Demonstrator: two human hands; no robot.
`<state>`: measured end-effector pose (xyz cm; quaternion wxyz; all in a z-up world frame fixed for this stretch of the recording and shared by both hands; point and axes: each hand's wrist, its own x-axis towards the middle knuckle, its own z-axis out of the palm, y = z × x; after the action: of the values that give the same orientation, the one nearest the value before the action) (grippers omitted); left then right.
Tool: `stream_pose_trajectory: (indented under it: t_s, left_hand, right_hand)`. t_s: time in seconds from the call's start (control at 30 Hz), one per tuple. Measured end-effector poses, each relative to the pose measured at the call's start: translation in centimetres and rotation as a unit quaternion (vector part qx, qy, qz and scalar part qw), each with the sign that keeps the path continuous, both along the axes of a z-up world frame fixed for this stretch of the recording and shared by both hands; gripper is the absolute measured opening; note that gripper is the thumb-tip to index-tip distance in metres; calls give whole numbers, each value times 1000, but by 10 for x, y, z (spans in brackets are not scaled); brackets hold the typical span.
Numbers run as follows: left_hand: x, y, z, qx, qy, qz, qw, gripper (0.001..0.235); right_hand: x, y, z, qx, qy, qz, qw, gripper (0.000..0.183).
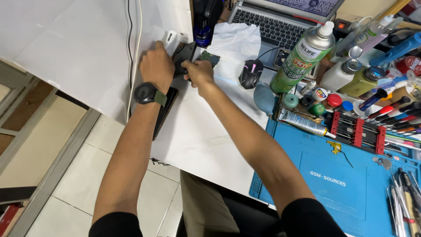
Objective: The person wipes the back and sides of a smartphone with a white cloth, then unlocks the screen and dials a number. They place the phone down, pick up a small circuit board, and handle a disassembled smartphone. Finally, they use another smartphone to take a photo of the circuit board.
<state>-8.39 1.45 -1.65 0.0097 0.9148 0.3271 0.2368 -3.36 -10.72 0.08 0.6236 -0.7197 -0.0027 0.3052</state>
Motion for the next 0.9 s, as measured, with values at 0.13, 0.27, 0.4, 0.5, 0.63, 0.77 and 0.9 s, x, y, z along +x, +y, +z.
stream_pose_trajectory:
  t_s: [0.13, 0.27, 0.4, 0.5, 0.63, 0.77, 0.9]
  left_hand:
    - [11, -5, -11, 220, 10, 21, 975, 25]
    - [20, -15, -30, 187, 130, -40, 973, 21]
    - [14, -22, -29, 58, 214, -31, 974, 58]
    - [-3, -40, -18, -22, 59, -80, 995, 48]
    - [-72, -117, 49, -244, -97, -157, 952, 59]
    - [-138, -146, 72, -875, -52, -263, 404, 87]
    - [-202, -179, 46, -818, -56, -271, 504, 61]
  right_hand:
    - [10, -70, 13, 28, 18, 21, 999, 29]
    - [2, -163, 28, 48, -27, 68, 996, 19]
    - [-23, -250, 37, 36, -88, 80, 992, 57]
    - [-42, -298, 41, 67, -121, 108, 985, 52]
    - [-66, -335, 42, -65, -270, 160, 947, 33]
    - [-81, -353, 35, -144, -740, 259, 604, 19]
    - [-89, -358, 27, -115, -895, 225, 368, 22]
